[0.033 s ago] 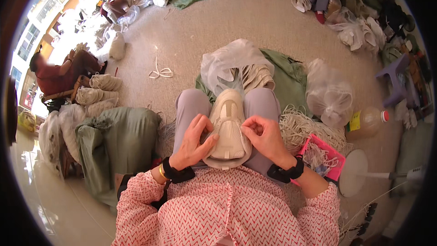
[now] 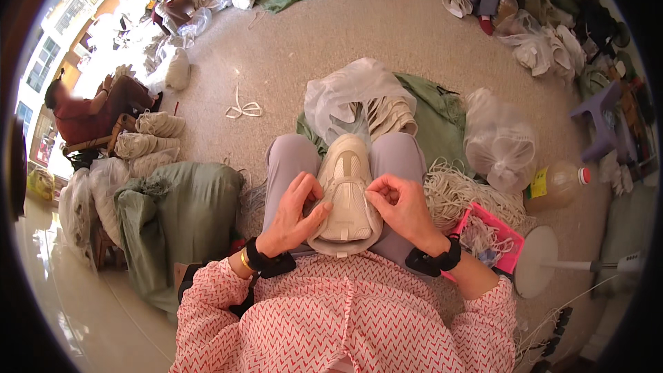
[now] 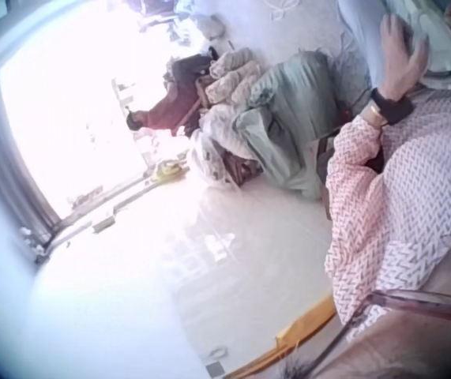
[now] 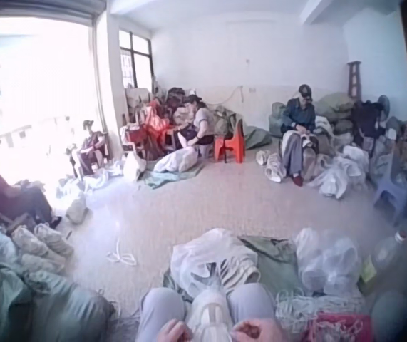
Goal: The person is lacing a white sneaker while sitting in a shoe manufacturing facility.
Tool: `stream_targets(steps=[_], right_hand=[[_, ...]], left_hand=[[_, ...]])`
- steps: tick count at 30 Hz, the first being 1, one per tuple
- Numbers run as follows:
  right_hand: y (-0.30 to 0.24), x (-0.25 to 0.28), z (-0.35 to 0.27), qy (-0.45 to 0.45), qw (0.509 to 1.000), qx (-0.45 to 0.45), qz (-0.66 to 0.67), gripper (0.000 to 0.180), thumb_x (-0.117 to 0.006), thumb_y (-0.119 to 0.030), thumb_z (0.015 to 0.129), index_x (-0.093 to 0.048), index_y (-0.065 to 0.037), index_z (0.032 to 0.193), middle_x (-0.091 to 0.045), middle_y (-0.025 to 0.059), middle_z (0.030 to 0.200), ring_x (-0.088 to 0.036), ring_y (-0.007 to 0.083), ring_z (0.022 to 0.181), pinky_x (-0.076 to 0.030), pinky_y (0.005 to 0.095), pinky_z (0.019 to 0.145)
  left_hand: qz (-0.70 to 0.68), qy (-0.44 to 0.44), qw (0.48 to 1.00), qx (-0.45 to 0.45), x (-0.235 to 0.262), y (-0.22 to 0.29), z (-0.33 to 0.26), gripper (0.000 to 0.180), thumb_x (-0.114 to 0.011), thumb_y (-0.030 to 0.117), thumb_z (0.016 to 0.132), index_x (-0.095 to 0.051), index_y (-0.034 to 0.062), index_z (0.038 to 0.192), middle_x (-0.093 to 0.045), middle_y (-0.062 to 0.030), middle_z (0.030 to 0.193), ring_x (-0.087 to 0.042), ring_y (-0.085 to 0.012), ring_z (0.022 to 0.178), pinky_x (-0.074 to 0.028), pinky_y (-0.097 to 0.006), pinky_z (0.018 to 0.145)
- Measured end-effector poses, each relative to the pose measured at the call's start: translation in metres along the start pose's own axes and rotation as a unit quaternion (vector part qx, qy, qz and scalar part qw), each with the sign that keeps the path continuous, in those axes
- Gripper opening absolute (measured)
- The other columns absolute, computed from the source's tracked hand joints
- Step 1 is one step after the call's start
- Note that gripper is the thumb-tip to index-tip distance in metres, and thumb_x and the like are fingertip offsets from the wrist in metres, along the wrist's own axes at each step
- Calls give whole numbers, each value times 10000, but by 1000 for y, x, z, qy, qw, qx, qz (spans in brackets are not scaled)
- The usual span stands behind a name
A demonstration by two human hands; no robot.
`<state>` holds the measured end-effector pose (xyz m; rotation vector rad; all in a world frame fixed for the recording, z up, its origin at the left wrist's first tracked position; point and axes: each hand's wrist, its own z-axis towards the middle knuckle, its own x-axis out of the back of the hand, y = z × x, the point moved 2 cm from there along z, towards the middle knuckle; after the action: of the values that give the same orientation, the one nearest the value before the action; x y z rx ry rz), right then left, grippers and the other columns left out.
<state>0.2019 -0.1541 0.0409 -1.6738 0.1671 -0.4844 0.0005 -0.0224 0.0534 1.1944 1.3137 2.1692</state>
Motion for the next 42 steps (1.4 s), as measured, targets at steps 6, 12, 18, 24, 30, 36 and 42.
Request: stream_targets(steps=[6, 12, 18, 24, 30, 36, 42], right_hand=[[1, -1, 8, 23, 997, 36, -57, 159, -741, -130, 928, -705, 25, 928, -696, 28, 748, -552, 51, 605, -451, 252, 553], [-5, -3, 12, 10, 995, 14, -99, 162, -751, -135, 916, -701, 20, 922, -684, 43, 705, -538, 67, 583, -434, 280, 537], [-22, -4, 18, -8, 991, 20, -131, 164, -728, -125, 917, -674, 27, 883, -694, 101, 717, -594, 150, 568, -460, 334, 545], [-13, -1, 30, -44, 990, 8, -134, 177, -713, -133, 909, -674, 34, 863, -681, 123, 678, -625, 183, 565, -480, 362, 546], [-22, 3, 40, -137, 979, -84, -127, 169, -673, -103, 970, -642, 41, 888, -649, 37, 719, -632, 83, 569, -515, 267, 497], [-26, 1, 49, -172, 971, -112, -123, 159, -681, -105, 968, -646, 20, 874, -645, 9, 726, -616, 61, 593, -497, 239, 513], [-11, -6, 43, -143, 986, -59, -69, 141, -692, -93, 956, -649, 7, 866, -623, -25, 727, -543, 15, 687, -450, 224, 581]], left_hand=[[-57, -8, 997, 59, -1, -14, 9, 296, -763, 175, 884, -512, 20, 879, -465, -31, 834, -456, -109, 698, -404, -278, 609], [-24, 3, 995, 92, -9, -19, 25, 322, -793, 194, 860, -520, 24, 869, -498, -14, 796, -469, -92, 688, -419, -275, 608], [-4, -21, 994, 111, -13, -27, 33, 318, -793, 183, 839, -524, 17, 868, -511, -39, 801, -483, -135, 694, -439, -308, 636], [-5, -20, 994, 107, -13, -25, 33, 312, -783, 179, 841, -519, 15, 872, -512, -59, 816, -488, -165, 704, -445, -325, 651], [-2, -13, 994, 104, -14, -24, 31, 306, -770, 171, 836, -506, 19, 869, -499, -66, 816, -484, -180, 708, -438, -333, 649], [-5, -9, 995, 94, -14, -24, 30, 293, -755, 154, 834, -497, 21, 871, -481, -70, 817, -471, -190, 705, -425, -344, 645], [-9, 2, 998, 70, -17, -25, 29, 280, -739, 141, 843, -489, 19, 881, -472, -76, 823, -466, -193, 705, -419, -342, 645]])
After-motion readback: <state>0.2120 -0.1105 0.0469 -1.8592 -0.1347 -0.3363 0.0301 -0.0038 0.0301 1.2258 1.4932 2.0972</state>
